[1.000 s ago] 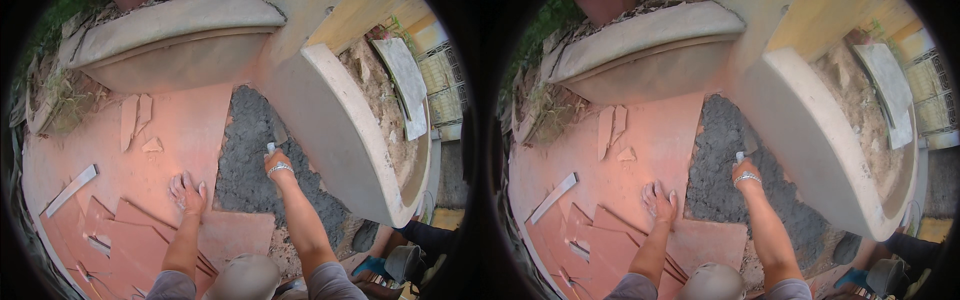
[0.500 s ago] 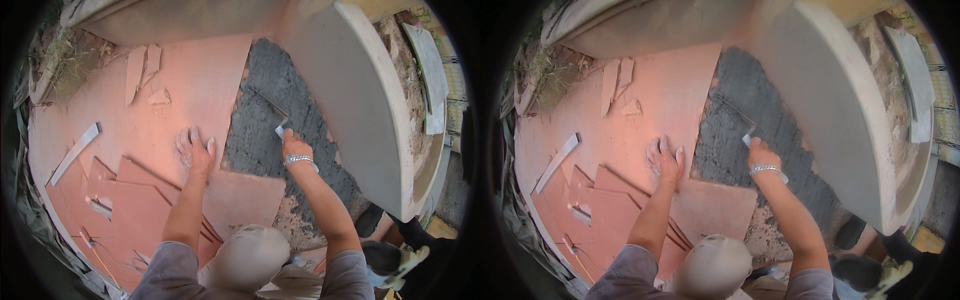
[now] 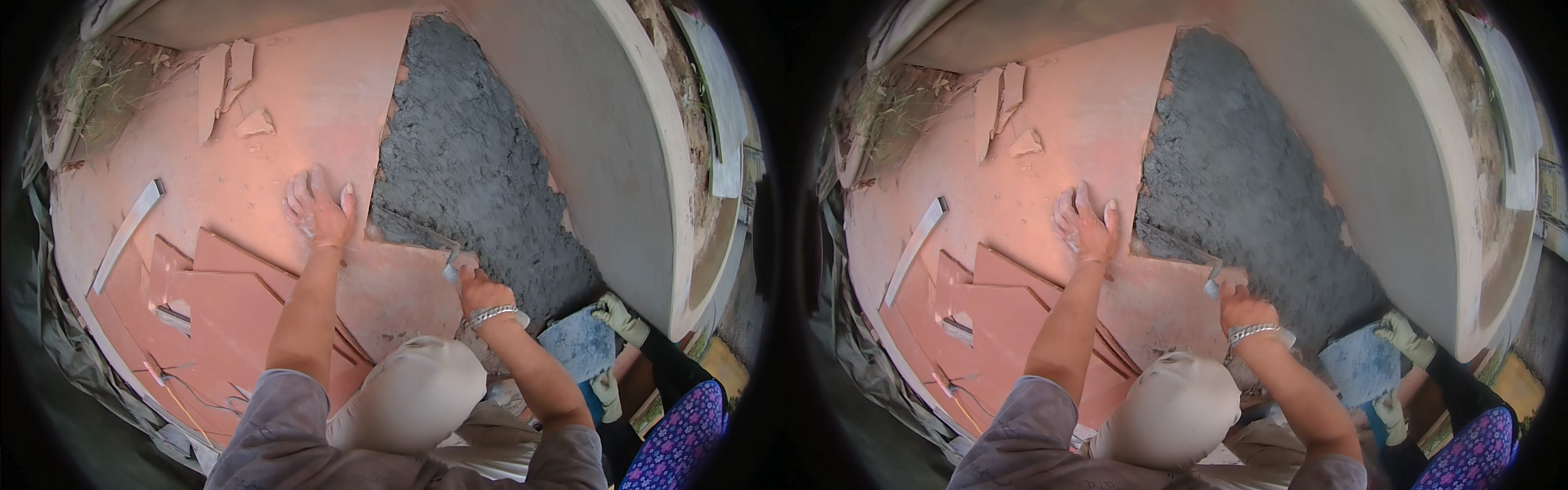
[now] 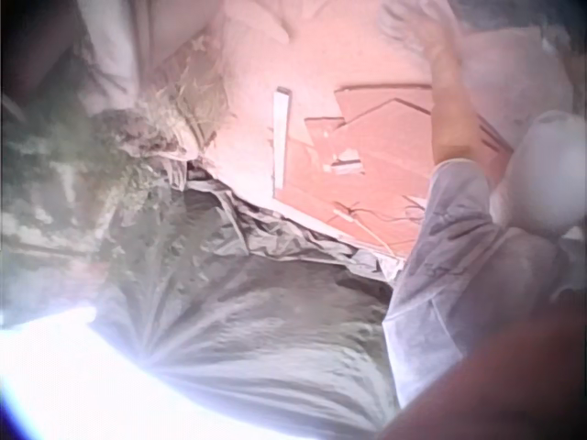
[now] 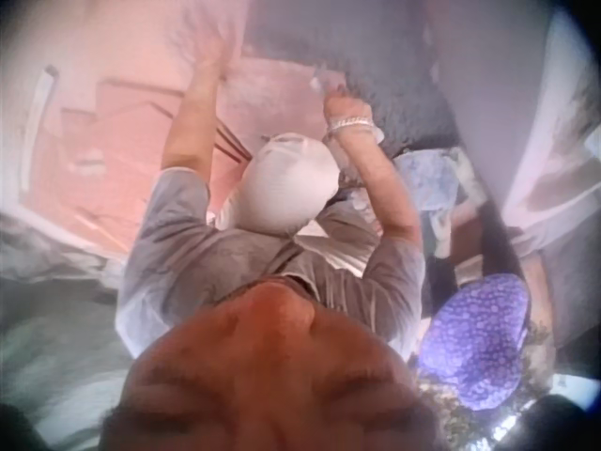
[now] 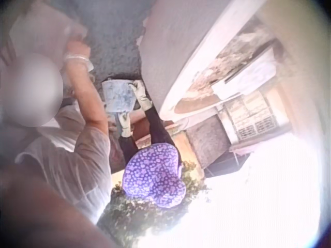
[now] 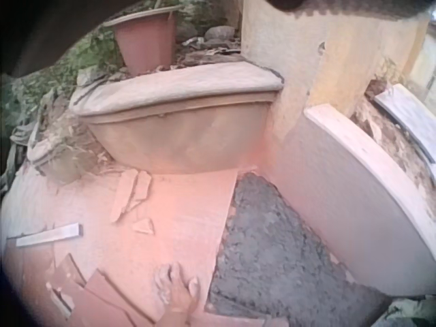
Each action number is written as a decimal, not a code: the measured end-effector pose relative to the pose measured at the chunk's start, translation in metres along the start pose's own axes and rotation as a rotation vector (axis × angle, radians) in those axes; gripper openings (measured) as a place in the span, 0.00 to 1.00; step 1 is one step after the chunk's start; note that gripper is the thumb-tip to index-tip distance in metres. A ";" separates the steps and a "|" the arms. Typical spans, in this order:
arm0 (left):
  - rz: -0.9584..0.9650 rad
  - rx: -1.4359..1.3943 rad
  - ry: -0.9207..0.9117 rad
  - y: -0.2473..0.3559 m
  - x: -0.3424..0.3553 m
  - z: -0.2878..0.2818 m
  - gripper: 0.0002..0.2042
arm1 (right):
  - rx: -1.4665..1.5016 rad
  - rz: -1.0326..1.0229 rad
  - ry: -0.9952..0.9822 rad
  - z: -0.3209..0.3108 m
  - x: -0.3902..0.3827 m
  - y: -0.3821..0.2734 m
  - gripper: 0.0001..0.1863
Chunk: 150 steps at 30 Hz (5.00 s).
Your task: The person marks and cuts a red tile with an angle grinder, then positions it on the floor. They spread cement with a trowel and place the cut tile into the prepared area.
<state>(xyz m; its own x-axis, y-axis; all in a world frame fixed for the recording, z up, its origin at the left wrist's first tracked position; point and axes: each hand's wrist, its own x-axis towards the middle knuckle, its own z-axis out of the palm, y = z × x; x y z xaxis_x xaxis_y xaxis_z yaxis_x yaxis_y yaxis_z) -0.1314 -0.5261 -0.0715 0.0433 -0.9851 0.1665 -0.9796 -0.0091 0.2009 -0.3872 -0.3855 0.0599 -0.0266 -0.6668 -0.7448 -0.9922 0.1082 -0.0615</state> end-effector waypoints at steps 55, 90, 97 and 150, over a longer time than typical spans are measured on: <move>-0.017 0.184 -0.085 -0.010 -0.004 0.022 0.34 | 0.901 1.435 0.543 0.269 -0.115 0.205 0.27; 0.036 0.068 0.008 -0.001 -0.004 0.007 0.35 | 2.433 0.817 0.580 0.037 0.053 0.011 0.23; 0.038 0.102 0.023 -0.001 -0.005 0.007 0.36 | 2.297 0.667 0.488 0.001 0.092 0.000 0.22; -0.034 -0.034 -0.005 -0.001 -0.001 -0.005 0.37 | 0.142 -0.313 0.655 -0.092 0.079 0.030 0.18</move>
<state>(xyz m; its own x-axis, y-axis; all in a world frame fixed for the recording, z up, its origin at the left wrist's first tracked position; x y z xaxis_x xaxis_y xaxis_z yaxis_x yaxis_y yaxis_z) -0.1292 -0.5239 -0.0672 0.0758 -0.9851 0.1542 -0.9702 -0.0372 0.2394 -0.4298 -0.5024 0.0606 0.1440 -0.9808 -0.1316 -0.9412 -0.0946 -0.3245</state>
